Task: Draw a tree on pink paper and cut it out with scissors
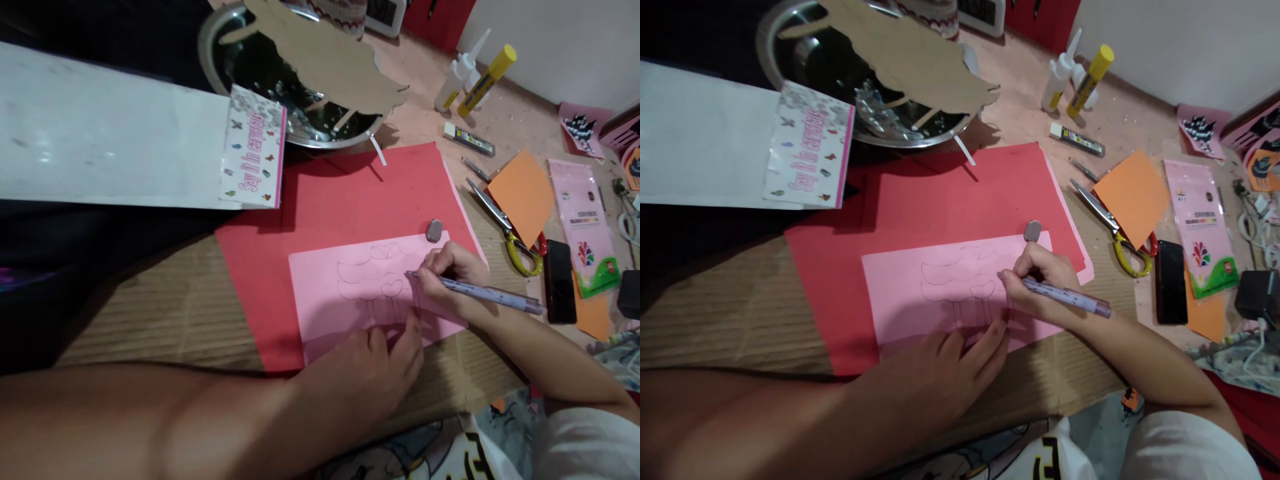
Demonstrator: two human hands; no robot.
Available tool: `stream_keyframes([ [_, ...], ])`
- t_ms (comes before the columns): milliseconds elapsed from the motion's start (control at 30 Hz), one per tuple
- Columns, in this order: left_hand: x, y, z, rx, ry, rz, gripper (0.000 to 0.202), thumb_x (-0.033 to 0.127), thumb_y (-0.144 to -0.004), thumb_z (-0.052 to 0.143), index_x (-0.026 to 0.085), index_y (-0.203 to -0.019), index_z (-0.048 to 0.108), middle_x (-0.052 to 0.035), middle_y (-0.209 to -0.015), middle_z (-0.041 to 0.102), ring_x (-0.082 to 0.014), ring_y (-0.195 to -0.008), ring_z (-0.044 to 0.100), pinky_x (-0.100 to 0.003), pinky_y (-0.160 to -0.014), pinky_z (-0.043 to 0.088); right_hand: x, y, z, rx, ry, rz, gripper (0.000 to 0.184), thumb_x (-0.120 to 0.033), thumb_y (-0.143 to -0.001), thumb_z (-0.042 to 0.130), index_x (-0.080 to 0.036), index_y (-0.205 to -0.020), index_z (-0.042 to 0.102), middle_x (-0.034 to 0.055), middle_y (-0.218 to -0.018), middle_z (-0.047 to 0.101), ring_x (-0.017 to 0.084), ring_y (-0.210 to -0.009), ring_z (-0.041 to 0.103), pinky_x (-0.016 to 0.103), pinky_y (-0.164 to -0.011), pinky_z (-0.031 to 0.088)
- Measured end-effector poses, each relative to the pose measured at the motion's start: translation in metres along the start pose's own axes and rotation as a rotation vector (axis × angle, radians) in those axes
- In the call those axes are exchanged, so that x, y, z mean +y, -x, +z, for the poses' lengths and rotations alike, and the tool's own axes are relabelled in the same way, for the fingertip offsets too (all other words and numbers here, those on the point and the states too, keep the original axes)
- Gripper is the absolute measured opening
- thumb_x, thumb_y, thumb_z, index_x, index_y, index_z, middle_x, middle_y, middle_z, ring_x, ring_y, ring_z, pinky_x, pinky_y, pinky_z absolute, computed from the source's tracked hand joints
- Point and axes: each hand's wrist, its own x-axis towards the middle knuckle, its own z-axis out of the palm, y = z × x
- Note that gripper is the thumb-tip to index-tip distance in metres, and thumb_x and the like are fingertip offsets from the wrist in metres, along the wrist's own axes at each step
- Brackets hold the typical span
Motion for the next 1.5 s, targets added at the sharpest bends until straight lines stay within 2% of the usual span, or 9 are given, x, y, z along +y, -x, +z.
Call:
stream_keyframes([
  [200, 0.003, 0.002, 0.000, 0.013, -0.017, -0.009, 0.041, 0.011, -0.096, 0.048, 0.021, -0.113, 0.083, -0.0100, -0.120, 0.084, -0.0164, -0.049, 0.063, -0.032, -0.041, 0.048, -0.009, -0.010, -0.002, 0.071, 0.148, -0.257, 0.026, -0.026, -0.094, 0.067, -0.025, -0.073, 0.052, -0.0064, -0.062, 0.053, 0.012, -0.053, 0.051, 0.027, -0.052, 0.043],
  [333, 0.003, 0.008, 0.001, 0.016, -0.156, -0.024, 0.042, 0.015, -0.096, 0.054, 0.015, -0.132, 0.076, -0.0186, -0.142, 0.074, -0.0167, -0.054, 0.066, -0.031, -0.042, 0.048, -0.013, -0.025, -0.035, 0.137, 0.538, -0.628, 0.009, -0.025, -0.103, 0.066, -0.024, -0.102, 0.074, 0.0058, -0.097, 0.074, 0.022, -0.086, 0.071, 0.036, -0.076, 0.057],
  [467, 0.001, 0.008, 0.001, -0.016, -0.272, -0.009, 0.049, 0.012, -0.094, 0.057, 0.009, -0.141, 0.070, -0.0250, -0.146, 0.069, -0.0150, -0.053, 0.065, -0.029, -0.041, 0.046, -0.001, -0.040, -0.055, 0.000, 0.756, -0.607, 0.019, -0.032, -0.106, 0.064, -0.023, -0.116, 0.077, 0.0120, -0.116, 0.075, 0.030, -0.107, 0.072, 0.046, -0.091, 0.059],
  [633, 0.000, 0.004, -0.003, -0.030, -0.225, 0.003, 0.048, 0.010, -0.094, 0.054, 0.008, -0.139, 0.071, -0.0249, -0.143, 0.070, -0.0170, -0.054, 0.068, -0.029, -0.042, 0.050, -0.002, -0.038, -0.059, -0.102, 0.667, -0.576, 0.017, -0.032, -0.105, 0.067, -0.023, -0.117, 0.073, 0.0110, -0.114, 0.076, 0.029, -0.108, 0.072, 0.046, -0.095, 0.059],
  [833, -0.001, 0.002, -0.005, -0.121, -0.184, 0.046, 0.048, 0.011, -0.097, 0.050, 0.008, -0.142, 0.069, -0.0269, -0.141, 0.070, -0.0168, -0.054, 0.068, -0.028, -0.041, 0.049, -0.014, -0.017, -0.041, -0.229, 0.619, -0.679, 0.015, -0.036, -0.106, 0.065, -0.024, -0.107, 0.073, 0.0054, -0.097, 0.070, 0.020, -0.083, 0.070, 0.029, -0.066, 0.055],
  [1067, -0.001, -0.002, -0.007, -0.201, -0.089, -0.006, 0.052, 0.010, -0.096, 0.051, 0.013, -0.145, 0.066, -0.0276, -0.150, 0.064, -0.0175, -0.055, 0.068, -0.029, -0.041, 0.049, -0.020, -0.016, -0.051, -0.452, 0.668, -0.475, 0.030, -0.022, -0.108, 0.053, -0.029, -0.132, 0.070, 0.0084, -0.117, 0.071, 0.024, -0.099, 0.070, 0.034, -0.081, 0.058],
  [1200, -0.004, -0.006, -0.010, -0.267, -0.003, -0.042, 0.058, 0.007, -0.089, 0.055, 0.014, -0.146, 0.066, -0.0254, -0.147, 0.068, -0.0197, -0.060, 0.071, -0.030, -0.043, 0.052, -0.027, -0.021, -0.043, -0.474, 0.616, -0.450, 0.024, -0.029, -0.106, 0.057, -0.029, -0.121, 0.075, 0.0082, -0.112, 0.075, 0.027, -0.100, 0.070, 0.037, -0.080, 0.057],
  [1333, -0.008, -0.011, -0.013, -0.323, 0.060, 0.006, 0.065, 0.003, -0.092, 0.031, 0.011, -0.147, 0.065, -0.0204, -0.140, 0.074, -0.0162, -0.058, 0.071, -0.024, -0.043, 0.048, -0.033, -0.029, -0.031, -0.491, 0.540, -0.293, 0.015, -0.036, -0.101, 0.066, -0.027, -0.111, 0.073, 0.0052, -0.104, 0.076, 0.025, -0.092, 0.070, 0.034, -0.076, 0.055],
  [1500, -0.004, -0.009, -0.010, -0.328, -0.016, -0.030, 0.060, 0.007, -0.092, 0.050, 0.012, -0.152, 0.059, -0.0271, -0.143, 0.070, -0.0185, -0.060, 0.072, -0.028, -0.045, 0.052, -0.041, -0.035, -0.033, -0.549, 0.597, -0.502, 0.020, -0.024, -0.104, 0.056, -0.026, -0.107, 0.076, 0.0071, -0.108, 0.075, 0.025, -0.096, 0.068, 0.034, -0.079, 0.052],
])
